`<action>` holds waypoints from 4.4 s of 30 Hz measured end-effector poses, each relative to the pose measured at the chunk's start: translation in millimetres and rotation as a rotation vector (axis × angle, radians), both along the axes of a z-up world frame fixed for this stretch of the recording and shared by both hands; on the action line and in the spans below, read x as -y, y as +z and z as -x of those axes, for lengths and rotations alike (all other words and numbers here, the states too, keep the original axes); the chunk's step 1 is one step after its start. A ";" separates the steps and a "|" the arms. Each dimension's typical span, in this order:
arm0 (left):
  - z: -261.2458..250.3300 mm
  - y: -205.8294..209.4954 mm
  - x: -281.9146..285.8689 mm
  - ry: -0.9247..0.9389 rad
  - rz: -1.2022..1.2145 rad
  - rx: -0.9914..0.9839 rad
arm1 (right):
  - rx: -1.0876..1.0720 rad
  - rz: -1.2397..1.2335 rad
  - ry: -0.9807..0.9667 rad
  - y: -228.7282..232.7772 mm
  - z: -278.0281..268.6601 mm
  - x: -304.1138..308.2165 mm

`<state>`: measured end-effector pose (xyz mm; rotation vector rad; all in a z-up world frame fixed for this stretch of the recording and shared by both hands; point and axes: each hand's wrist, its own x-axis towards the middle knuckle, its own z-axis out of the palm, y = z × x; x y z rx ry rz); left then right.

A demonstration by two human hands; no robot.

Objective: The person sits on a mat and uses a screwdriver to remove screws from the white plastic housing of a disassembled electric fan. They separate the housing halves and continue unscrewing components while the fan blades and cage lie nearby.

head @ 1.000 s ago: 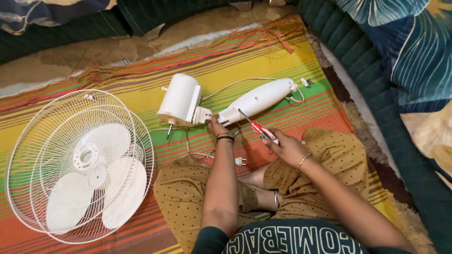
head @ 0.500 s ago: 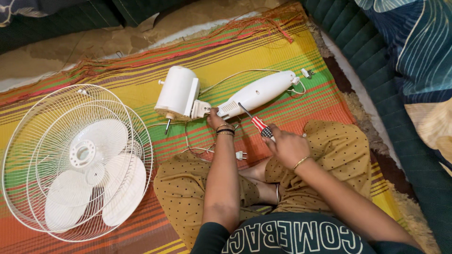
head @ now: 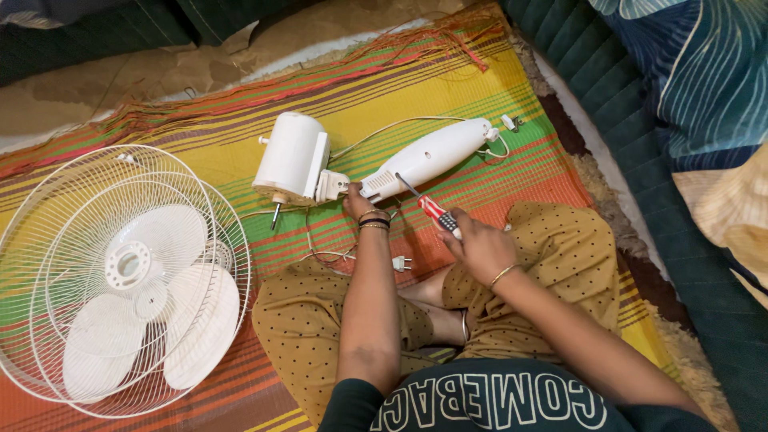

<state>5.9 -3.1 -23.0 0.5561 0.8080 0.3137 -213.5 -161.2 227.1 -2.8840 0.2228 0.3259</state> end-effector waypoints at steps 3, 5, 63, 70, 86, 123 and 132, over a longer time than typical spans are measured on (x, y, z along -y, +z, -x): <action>-3.5 0.0 -1.6 -0.026 0.001 -0.015 | 0.525 0.087 0.273 -9.6 -0.1 -2.7; -2.7 1.1 -3.5 -0.045 0.010 -0.031 | 0.685 0.131 0.361 -15.1 -6.7 -0.6; -10.8 -6.3 -8.1 -0.086 0.012 -0.091 | 0.422 0.158 0.375 4.9 -9.1 -5.1; -12.0 -14.7 -7.9 -0.084 0.016 -0.051 | 0.380 -0.180 0.224 8.3 -6.5 5.1; -9.1 -7.9 -9.0 -0.091 0.015 -0.080 | 0.067 -0.021 0.124 11.8 -10.1 -0.6; -9.3 -5.1 -10.2 -0.113 0.006 -0.103 | 0.039 0.004 0.111 -14.0 -6.4 7.8; -7.0 -1.1 -9.9 -0.117 0.035 -0.111 | 0.795 -0.011 0.369 -8.2 -4.8 6.4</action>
